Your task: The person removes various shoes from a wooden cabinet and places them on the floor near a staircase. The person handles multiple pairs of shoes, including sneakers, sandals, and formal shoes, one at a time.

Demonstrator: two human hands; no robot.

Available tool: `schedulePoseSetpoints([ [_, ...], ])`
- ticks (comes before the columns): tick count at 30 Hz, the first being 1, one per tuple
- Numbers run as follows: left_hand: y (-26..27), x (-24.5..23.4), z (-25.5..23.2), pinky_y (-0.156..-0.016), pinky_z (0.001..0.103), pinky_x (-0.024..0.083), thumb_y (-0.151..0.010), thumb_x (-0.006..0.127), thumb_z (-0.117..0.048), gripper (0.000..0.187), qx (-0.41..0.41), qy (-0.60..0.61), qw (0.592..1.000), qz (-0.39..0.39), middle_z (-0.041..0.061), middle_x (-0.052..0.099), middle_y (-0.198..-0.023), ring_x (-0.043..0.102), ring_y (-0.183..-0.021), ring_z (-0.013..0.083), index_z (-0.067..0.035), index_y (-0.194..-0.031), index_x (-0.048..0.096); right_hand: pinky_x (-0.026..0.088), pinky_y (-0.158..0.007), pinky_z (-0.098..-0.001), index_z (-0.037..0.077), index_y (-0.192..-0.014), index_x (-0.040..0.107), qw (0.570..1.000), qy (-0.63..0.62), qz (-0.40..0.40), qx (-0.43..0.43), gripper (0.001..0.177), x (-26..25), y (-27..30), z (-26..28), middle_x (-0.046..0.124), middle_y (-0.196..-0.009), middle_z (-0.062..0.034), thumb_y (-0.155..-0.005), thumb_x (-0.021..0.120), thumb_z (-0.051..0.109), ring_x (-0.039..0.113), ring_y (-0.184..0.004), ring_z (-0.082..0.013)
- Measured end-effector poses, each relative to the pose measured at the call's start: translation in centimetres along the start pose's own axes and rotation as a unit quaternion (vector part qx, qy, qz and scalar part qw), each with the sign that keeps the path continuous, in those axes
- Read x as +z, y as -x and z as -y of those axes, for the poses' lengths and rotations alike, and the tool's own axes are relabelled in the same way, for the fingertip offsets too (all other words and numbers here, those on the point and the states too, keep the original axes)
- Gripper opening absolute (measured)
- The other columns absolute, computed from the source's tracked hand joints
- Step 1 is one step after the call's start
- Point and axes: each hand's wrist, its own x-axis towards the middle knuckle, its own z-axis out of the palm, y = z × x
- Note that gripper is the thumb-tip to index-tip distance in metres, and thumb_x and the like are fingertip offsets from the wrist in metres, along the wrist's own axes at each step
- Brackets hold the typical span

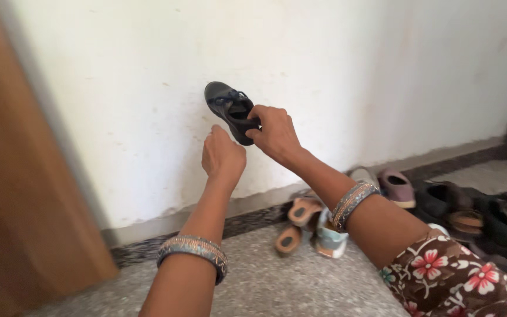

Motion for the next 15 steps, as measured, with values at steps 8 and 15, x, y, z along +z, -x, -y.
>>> schedulePoseSetpoints([
  [8,1.6,6.9,-8.4,-0.090,0.048,0.056,-0.083,0.078,-0.017,0.043,0.008,0.049,0.997,0.062,0.018,0.067,-0.119,0.066,-0.113,0.0366,-0.001,-0.117,0.057,0.059,-0.076,-0.0431,0.003,-0.104,0.073,0.994,0.079,0.009,0.077,0.030,-7.3,1.6,-6.2,0.075,-0.091,-0.0188,-0.075,0.079,0.009,0.074,-0.081,-0.0339],
  [15,4.1,12.4,-15.3,-0.087,0.043,0.058,-0.087,0.077,-0.023,0.047,0.032,0.097,0.986,0.135,0.015,0.069,-0.119,0.069,-0.110,0.0316,0.001,-0.122,0.056,0.058,-0.075,-0.0435,0.003,-0.101,0.074,0.985,0.164,-0.015,0.059,0.028,-14.1,3.8,-10.5,0.075,-0.088,-0.0192,-0.074,0.078,0.008,0.072,-0.078,-0.0351],
])
